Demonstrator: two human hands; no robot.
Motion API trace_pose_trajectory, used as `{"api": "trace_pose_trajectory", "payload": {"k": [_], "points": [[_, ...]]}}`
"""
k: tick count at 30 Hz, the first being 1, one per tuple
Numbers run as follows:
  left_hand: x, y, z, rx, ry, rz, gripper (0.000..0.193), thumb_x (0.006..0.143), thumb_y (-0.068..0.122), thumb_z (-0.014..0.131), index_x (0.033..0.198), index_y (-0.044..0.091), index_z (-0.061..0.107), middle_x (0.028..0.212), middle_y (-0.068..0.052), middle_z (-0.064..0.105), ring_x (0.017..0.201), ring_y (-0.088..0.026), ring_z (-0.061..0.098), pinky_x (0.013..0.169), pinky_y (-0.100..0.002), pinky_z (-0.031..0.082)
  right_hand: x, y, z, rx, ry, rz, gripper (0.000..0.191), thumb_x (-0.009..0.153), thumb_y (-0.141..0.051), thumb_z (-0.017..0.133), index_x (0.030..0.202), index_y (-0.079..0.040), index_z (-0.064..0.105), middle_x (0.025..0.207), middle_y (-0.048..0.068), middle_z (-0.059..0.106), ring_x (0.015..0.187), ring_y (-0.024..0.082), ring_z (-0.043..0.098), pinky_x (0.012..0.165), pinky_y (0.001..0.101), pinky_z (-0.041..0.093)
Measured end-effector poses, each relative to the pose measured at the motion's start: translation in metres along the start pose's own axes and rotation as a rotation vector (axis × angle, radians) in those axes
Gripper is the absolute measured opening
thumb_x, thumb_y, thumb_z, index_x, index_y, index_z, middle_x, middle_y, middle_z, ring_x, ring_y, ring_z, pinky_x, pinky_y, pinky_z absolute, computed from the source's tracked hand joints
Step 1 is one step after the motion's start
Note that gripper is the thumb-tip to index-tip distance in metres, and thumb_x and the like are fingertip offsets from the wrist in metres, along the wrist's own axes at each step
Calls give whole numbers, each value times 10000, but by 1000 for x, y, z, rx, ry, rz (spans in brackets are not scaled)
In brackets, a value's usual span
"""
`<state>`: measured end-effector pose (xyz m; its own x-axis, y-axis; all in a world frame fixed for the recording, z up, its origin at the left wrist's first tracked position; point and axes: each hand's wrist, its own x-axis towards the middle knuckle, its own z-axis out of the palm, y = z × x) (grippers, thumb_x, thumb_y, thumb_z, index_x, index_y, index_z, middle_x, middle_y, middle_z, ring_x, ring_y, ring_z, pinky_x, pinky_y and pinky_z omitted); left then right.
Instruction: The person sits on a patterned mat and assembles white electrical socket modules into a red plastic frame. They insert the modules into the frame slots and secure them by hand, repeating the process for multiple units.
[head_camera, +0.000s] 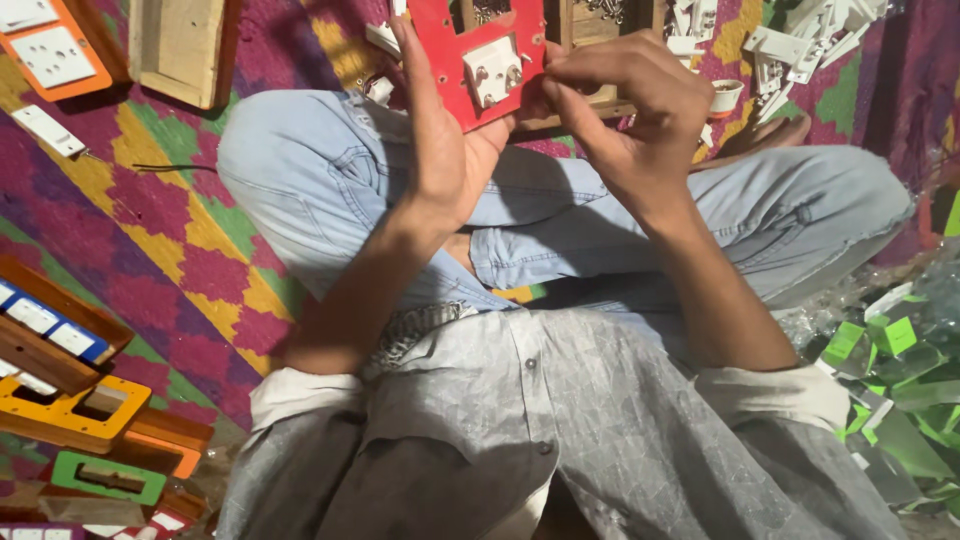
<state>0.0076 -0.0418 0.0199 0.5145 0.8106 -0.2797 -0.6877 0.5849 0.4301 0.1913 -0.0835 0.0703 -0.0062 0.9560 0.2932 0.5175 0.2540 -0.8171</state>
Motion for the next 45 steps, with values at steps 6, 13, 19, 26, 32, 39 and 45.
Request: {"api": "trace_pose_trajectory", "payload": {"k": [6,13,19,26,32,39,45], "points": [[-3,-1,4,-55,61,-33,845,1050,717,293,1537,33,382,1393,-187,590,1225,-309,652,1048,-505,582,1,-1,4,-176,35,-54,204,971,-68,949,1119,-85,810,1005,71,646,935,208,585,809,324,438],[-4,-2,2,-9,8,-23,847,1054,715,316,1535,23,403,1369,-179,605,1173,-289,655,951,-463,577,-1,6,4,-84,22,20,213,949,-68,964,1104,-86,819,975,47,559,950,197,544,799,303,422],[-3,-5,-1,21,22,-51,849,1038,714,293,1512,20,417,1353,-171,608,1168,-273,663,990,-470,585,3,4,-1,-226,17,-88,237,904,-65,965,1089,-102,821,932,37,547,906,203,518,771,333,401],[-3,-6,0,42,14,-30,783,1065,700,304,1452,42,478,1286,-153,651,1132,-262,677,1018,-463,578,4,5,-2,-371,46,-230,268,888,-76,942,1111,-131,803,953,26,544,893,213,492,727,345,386],[-2,-11,-1,15,65,-66,787,1053,697,351,1450,31,488,1272,-156,653,1109,-262,675,1038,-458,569,2,12,-4,-369,58,-252,277,895,-110,989,1108,-147,815,963,20,537,908,218,497,693,333,386],[-2,-12,-3,38,42,-88,820,1038,718,346,1402,6,527,1198,-162,683,1065,-260,682,952,-461,578,7,9,-6,-364,61,-275,257,881,-169,984,1071,-138,813,941,27,522,893,226,497,684,352,382],[-2,-11,-4,49,-1,-78,844,1034,733,327,1390,-2,541,1175,-160,696,1056,-258,687,937,-445,576,6,6,-2,-334,74,-270,266,860,-72,949,1066,-85,780,952,58,543,855,226,510,679,341,403]]}}
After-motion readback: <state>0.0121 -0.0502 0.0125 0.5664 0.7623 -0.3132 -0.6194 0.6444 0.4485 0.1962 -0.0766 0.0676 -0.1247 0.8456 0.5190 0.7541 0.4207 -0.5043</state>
